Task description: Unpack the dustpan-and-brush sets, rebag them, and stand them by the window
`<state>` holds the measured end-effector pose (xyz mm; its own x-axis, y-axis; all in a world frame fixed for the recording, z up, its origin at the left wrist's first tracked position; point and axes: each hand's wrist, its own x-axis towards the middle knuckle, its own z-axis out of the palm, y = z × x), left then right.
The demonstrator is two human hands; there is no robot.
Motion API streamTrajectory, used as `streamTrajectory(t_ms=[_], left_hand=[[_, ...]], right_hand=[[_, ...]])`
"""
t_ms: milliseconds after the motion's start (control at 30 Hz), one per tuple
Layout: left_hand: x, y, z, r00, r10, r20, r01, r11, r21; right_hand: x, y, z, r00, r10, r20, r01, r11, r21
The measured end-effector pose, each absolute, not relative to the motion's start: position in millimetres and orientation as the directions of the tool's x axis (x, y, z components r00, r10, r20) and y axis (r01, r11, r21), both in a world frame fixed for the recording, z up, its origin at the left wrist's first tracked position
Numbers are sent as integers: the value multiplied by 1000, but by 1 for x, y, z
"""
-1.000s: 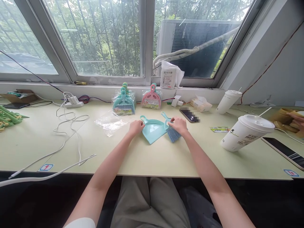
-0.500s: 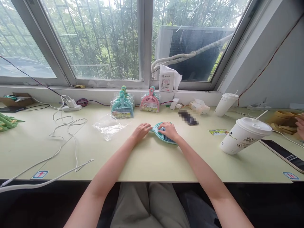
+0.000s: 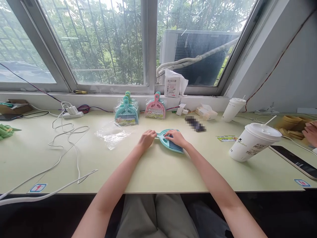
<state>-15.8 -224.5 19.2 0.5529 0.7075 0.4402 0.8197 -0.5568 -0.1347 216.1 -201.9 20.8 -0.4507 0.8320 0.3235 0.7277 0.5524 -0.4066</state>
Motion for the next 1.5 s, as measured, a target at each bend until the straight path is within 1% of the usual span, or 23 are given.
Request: streamTrajectory(t_ms=[67,133,200,267,300,367,433,533,633,733,800,900,1033,1133,1200,1267,1333,1400,1433,1467,1500], left_hand=[[-32,-219,20,462,723,514,868,-486,-97],[-49,-214,17,299,763,574,928,-373,13],[-63,-210,13,84,809,582,953,-235,189],[-70,-207,10,-110,819,564,930,-115,348],[-70,-207,10,-168,808,565,914,-87,395],[-68,-206,11,-183,783,595,901,-108,419],[-64,-204,12,-134,781,610,900,-161,404],[-61,-200,12,-100,801,590,882,-202,425],[-63,-195,9,-104,806,583,865,-216,453],[-64,-193,6,-72,811,580,875,-228,428],[-64,-193,6,-52,816,576,885,-230,405],[-63,-193,8,-41,831,555,877,-235,418],[-63,-194,9,-55,842,537,837,-254,485],[-64,-194,8,-73,826,559,822,-268,503],[-64,-195,9,-76,813,577,818,-280,502],[-64,-197,11,-82,801,593,822,-283,495],[-62,-199,15,-125,773,622,831,-261,492],[-60,-202,22,-225,717,660,836,-206,509],[-59,-205,27,-276,692,667,837,-168,521],[-58,-207,31,-322,679,660,838,-120,532],[-57,-209,36,-339,693,636,848,-66,525]], right_hand=[[212,-193,24,-485,803,347,690,595,-413],[204,-173,31,-493,776,393,701,622,-349],[189,-144,37,-533,736,417,741,644,-190],[168,-111,39,-622,688,374,746,666,14],[156,-94,38,-667,665,335,728,677,107],[132,-63,32,-727,635,261,686,687,240],[113,-36,24,-734,640,228,678,671,299],[103,-1,11,-687,674,273,727,626,283],[110,25,6,-676,655,337,732,650,205],[122,41,7,-678,658,327,720,684,117],[128,43,9,-678,669,305,719,689,87],[132,35,16,-686,674,273,714,696,76],[134,8,32,-755,604,256,634,772,47],[134,-16,44,-769,582,265,607,795,15],[135,-29,50,-774,563,290,595,803,28],[141,-41,52,-795,521,309,566,822,70],[156,-54,51,-785,519,339,580,808,105],[183,-70,49,-688,590,423,683,724,101],[200,-80,46,-590,645,485,761,644,69],[219,-91,43,-452,701,552,844,536,10],[239,-103,40,-281,743,607,911,405,-74]])
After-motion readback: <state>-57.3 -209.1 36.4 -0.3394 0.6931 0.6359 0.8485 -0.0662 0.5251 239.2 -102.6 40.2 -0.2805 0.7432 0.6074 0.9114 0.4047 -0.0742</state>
